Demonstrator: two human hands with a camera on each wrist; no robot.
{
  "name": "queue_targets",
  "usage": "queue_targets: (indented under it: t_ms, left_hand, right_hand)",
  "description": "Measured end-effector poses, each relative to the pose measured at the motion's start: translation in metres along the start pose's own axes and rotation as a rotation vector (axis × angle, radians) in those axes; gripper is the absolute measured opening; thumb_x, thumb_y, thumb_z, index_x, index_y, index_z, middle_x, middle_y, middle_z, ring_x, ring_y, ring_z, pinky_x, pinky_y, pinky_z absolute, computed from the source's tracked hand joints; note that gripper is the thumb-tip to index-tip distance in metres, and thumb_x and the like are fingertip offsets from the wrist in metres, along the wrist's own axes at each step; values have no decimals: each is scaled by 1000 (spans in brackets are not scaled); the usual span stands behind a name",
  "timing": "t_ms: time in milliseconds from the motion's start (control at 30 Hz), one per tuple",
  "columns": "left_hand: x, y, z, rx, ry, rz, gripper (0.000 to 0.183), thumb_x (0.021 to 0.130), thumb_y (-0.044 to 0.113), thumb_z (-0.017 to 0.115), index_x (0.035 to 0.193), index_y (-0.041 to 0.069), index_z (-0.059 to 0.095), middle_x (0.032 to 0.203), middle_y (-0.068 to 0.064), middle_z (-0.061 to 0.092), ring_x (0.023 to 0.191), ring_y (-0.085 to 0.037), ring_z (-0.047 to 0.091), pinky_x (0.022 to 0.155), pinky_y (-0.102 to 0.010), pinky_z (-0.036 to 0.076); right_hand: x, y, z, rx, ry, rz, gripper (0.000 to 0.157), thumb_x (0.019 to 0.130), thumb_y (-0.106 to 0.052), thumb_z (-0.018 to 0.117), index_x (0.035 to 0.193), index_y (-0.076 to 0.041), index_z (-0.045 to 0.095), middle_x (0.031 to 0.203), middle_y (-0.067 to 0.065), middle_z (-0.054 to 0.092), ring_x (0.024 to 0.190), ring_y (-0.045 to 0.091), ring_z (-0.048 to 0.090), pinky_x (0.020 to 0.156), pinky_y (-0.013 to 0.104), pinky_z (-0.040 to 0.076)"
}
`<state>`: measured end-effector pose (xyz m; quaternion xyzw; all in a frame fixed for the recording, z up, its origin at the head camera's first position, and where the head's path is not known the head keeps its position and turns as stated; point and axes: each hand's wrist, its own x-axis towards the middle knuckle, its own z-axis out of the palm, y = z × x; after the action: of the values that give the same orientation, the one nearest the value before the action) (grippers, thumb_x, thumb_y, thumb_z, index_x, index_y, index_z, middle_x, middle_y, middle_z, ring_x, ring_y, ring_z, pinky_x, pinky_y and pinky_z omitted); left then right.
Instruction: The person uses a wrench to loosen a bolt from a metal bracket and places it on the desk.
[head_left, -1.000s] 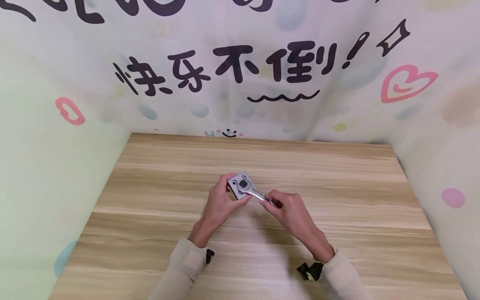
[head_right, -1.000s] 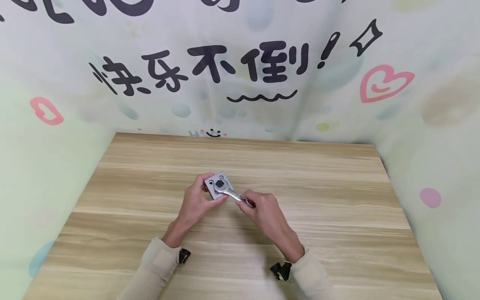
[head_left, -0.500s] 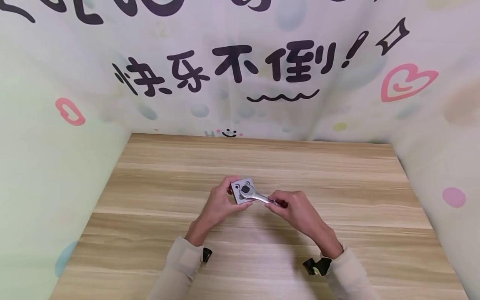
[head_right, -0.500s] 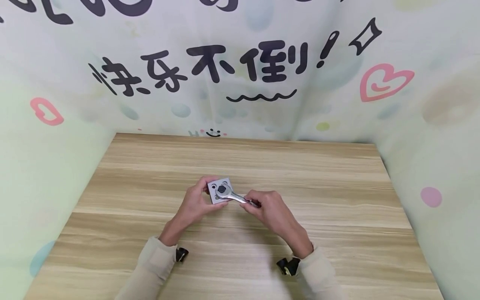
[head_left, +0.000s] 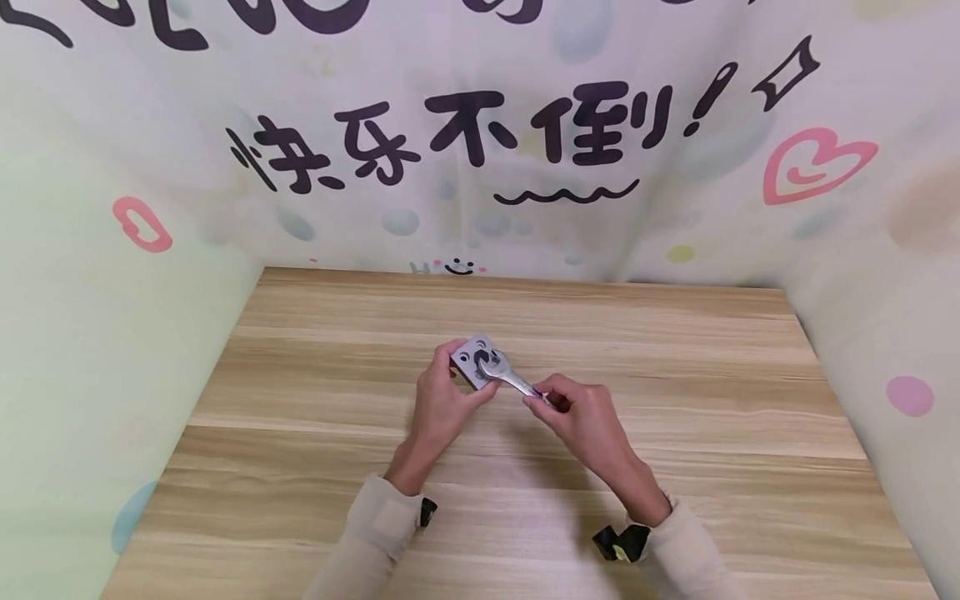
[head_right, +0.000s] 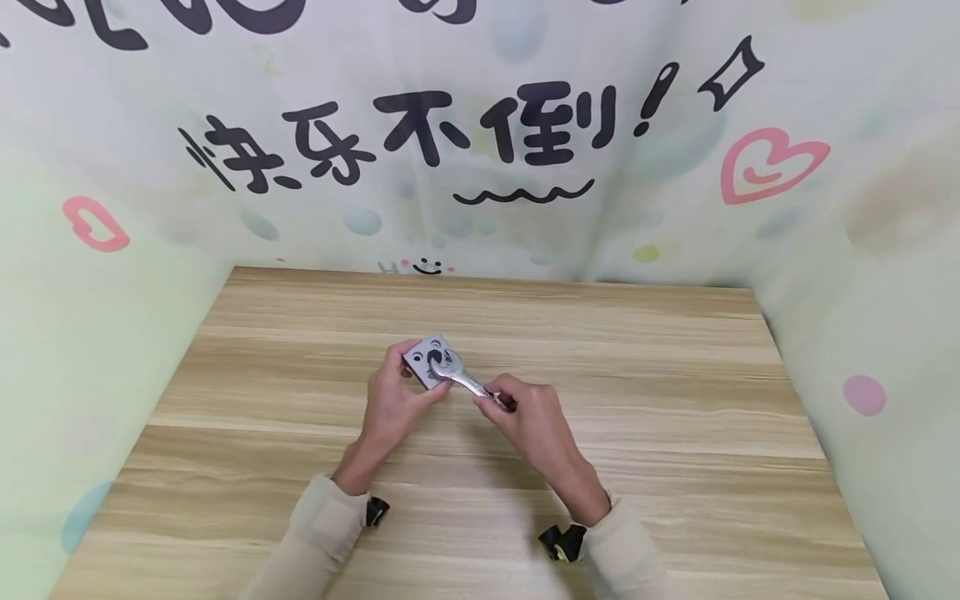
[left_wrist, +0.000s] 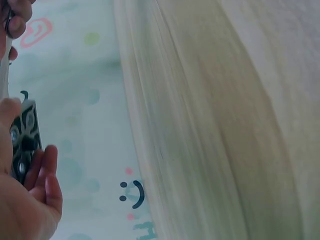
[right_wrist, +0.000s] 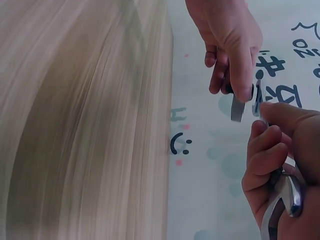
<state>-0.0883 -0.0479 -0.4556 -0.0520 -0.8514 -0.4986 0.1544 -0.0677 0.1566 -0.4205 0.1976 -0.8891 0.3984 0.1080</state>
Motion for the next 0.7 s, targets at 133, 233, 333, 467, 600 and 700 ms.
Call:
queue_targets:
  t_ms: [133,233,333,467,600,700]
  left_hand:
    - [-1,4,3,34,50,-7,71,68,9,89,127,-1,50,113,-20,68,91,-28,66,74,-43,56]
    - [-1,7,6,66,83,-8,72,67,9,90,126,-1,50,114,-20,67,92,-29,66,74,-42,56]
    - [-1,8,7,88,110,-7,74,66,8,91,126,-1,50,113,-21,67,93,-31,66,74,-43,55]
    - [-1,8,7,106,136,-1,74,64,8,92,125,-1,50,110,-21,68,92,-32,66,73,-44,55]
    - [-1,6,7,114,136,-5,74,64,9,92,125,-1,51,109,-21,68,91,-32,66,73,-44,56]
    - [-1,5,7,118,125,-17,74,65,10,92,125,-1,50,109,-21,67,91,-32,66,73,-44,55]
  right_hand:
    - [0,-7,4,15,15,43,8,83,-13,80,83,-11,72,60,-7,58,51,0,44,43,18,37]
    - [0,-12,7,26,16,87,9,83,-13,80,81,-11,71,59,-8,57,50,0,44,43,18,36]
    - [1,-16,10,22,10,119,10,84,-14,79,80,-11,71,58,-7,56,49,0,43,43,18,36]
    - [1,-19,13,2,8,137,12,85,-15,79,79,-11,70,57,-7,55,49,1,43,44,19,35]
    - [2,-21,15,-17,10,139,12,85,-15,79,78,-11,69,57,-7,55,49,2,42,45,19,35]
    - [2,-22,16,-21,8,152,12,85,-15,78,78,-12,69,58,-7,56,50,1,43,46,19,35]
